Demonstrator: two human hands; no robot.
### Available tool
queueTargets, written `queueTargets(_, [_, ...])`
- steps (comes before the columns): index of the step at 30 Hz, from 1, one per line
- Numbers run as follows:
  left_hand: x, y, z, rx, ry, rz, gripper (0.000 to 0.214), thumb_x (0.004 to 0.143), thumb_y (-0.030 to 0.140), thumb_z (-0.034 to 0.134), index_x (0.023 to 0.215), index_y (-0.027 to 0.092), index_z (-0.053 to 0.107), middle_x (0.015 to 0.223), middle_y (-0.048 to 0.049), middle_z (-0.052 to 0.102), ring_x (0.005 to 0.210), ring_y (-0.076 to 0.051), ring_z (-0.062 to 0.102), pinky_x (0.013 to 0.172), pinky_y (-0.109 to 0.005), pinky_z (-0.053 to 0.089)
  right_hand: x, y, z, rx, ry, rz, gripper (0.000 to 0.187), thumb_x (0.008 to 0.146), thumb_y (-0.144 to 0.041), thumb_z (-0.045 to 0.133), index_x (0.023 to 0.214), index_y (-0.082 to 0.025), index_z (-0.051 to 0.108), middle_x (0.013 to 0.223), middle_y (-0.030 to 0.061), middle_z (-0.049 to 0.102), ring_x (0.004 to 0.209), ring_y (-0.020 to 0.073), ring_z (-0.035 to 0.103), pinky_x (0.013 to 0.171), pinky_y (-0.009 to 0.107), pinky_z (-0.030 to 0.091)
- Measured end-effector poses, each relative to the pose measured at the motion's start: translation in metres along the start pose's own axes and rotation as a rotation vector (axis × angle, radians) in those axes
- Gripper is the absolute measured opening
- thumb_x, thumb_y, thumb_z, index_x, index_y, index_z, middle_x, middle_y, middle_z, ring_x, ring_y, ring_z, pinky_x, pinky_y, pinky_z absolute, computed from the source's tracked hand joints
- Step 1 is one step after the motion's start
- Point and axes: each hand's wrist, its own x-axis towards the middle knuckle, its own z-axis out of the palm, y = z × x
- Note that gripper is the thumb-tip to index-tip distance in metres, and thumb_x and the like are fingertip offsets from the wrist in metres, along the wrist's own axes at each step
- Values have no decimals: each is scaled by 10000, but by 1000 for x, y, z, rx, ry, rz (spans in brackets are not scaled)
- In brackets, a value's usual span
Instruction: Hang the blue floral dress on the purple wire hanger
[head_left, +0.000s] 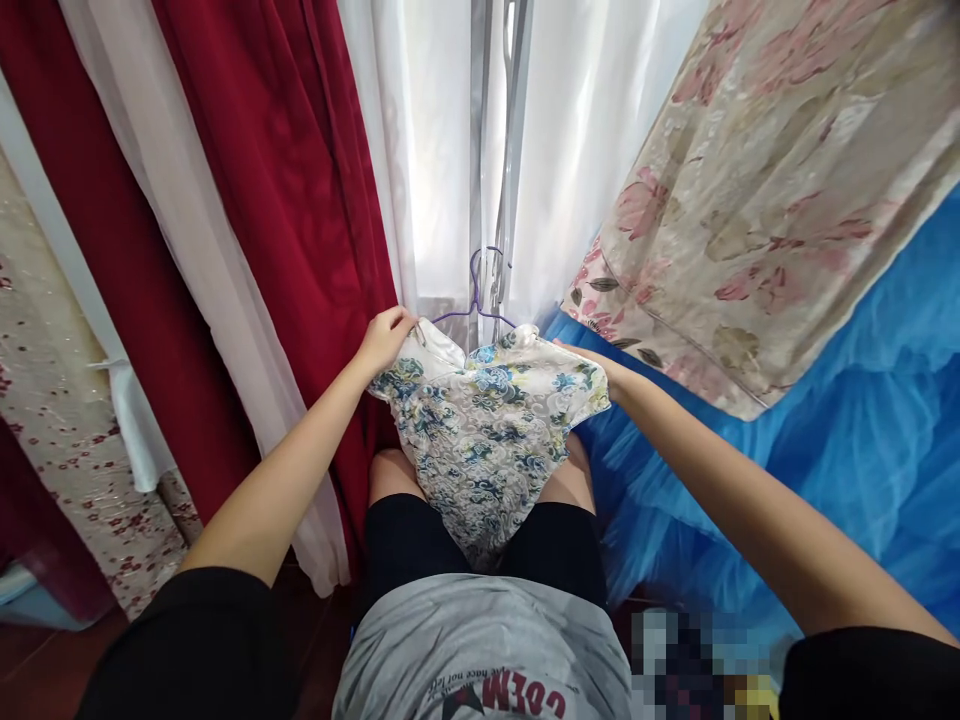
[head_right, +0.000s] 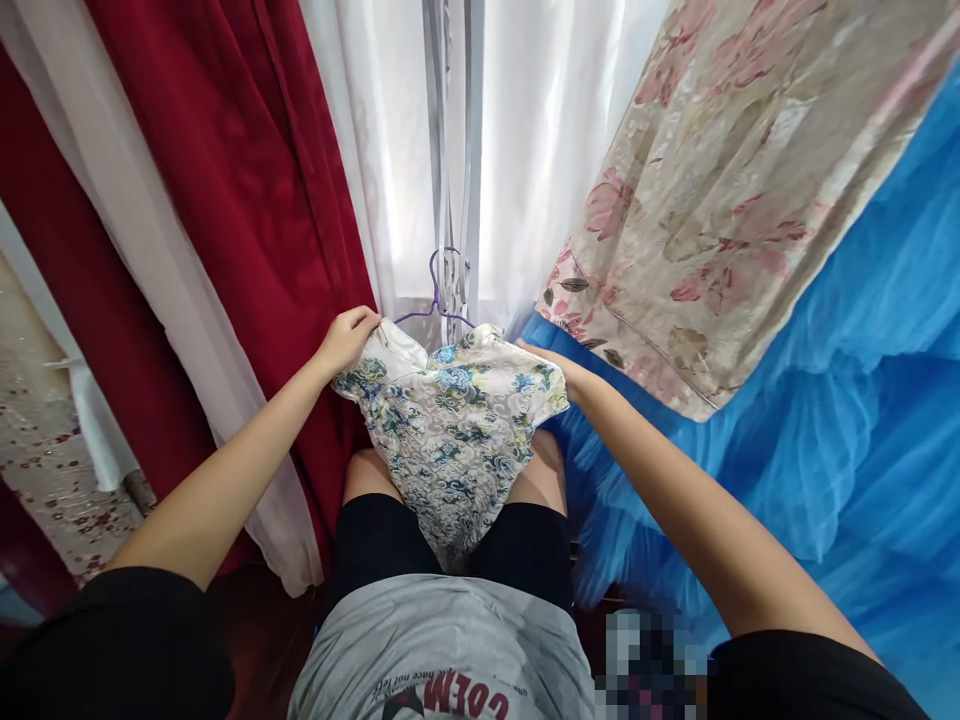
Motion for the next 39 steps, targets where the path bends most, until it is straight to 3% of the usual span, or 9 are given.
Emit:
queueTargets(7, [-18, 33, -23, -86, -279, 83, 432, 837, 553, 684, 989, 149, 694, 835, -31, 662, 747, -167, 566, 679, -254, 421, -67, 18, 17, 88, 279, -301, 477, 787, -662, 740, 942, -211, 733, 896, 50, 800, 944, 311, 753, 830, 414, 619])
queueTargets(12, [-2, 50, -26, 145, -200, 125, 409, 867, 521, 621, 673, 161, 612, 631, 11, 509, 640, -135, 453, 603, -259, 322, -55, -24, 23, 207, 359, -381, 406, 711, -588, 823, 834, -222, 700, 807, 32, 776, 912, 296, 743, 782, 386, 622])
queueTargets(16, [7, 39, -23, 230, -96, 75, 206, 774, 361, 642, 698, 170, 627, 650, 8, 552, 662, -150, 483, 625, -273, 333, -36, -55, 47, 220, 387, -445, 375, 720, -566, 811, 797, -230, 663, 750, 13, 741, 861, 276, 730, 763, 367, 613])
queueTargets(19, [-3, 20, -18, 261, 50, 24, 105, 734, 275, 570, 768, 186, 615, 696, -4, 583, 687, -168, 504, 654, -287, 353, -60, -58, 91, -32, 205, -550, 376, 858, -588, 692, 852, -212, 691, 797, 11, 735, 841, 238, 711, 774, 340, 592])
queueTargets(23, [-28, 3, -7, 16, 292, -70, 133, 757, 264, 444, 829, 210, 541, 727, -13, 545, 672, -174, 493, 641, -290, 384, -126, -51, 149, -603, -564, -777, 464, 868, -458, 759, 1267, -232, 689, 1187, 66, 728, 1082, 236, 694, 964, 355, 559])
queueTargets(25, [-38, 4, 0, -229, 355, -160, 106, 716, 243, 421, 798, 219, 483, 678, -4, 467, 603, -162, 441, 596, -287, 387, -145, -49, 158, -768, -689, -859, 564, 892, -409, 745, 1419, -266, 606, 1289, 89, 689, 1181, 242, 667, 1030, 363, 540])
queueTargets(29, [-48, 33, 15, -616, 194, -196, 208, 579, 212, 430, 783, 225, 393, 691, -15, 414, 625, -174, 475, 669, -352, 495, -128, -45, 135, -983, -461, -931, 615, 941, -310, 672, 1527, -289, 486, 1395, 117, 612, 1286, 281, 607, 1090, 452, 517])
queueTargets(35, [-86, 127, 41, -813, -221, -118, 469, 516, 130, 454, 974, 225, 492, 1053, -64, 584, 1075, -231, 622, 1029, -502, 511, -81, -11, 108, -1136, -11, -1026, 1145, 794, -279, 785, 1673, -203, 55, 1638, 226, 272, 1508, 434, 305, 1192, 624, 355])
queueTargets(39, [-103, 160, 53, -911, -327, -154, 680, 559, 98, 490, 1214, 280, 514, 1352, -48, 553, 1355, -248, 505, 1108, -467, 470, -83, 13, 108, -1136, 112, -1152, 1078, 836, -334, 734, 1673, -270, 58, 1560, 192, 390, 1402, 418, 436, 1116, 613, 423])
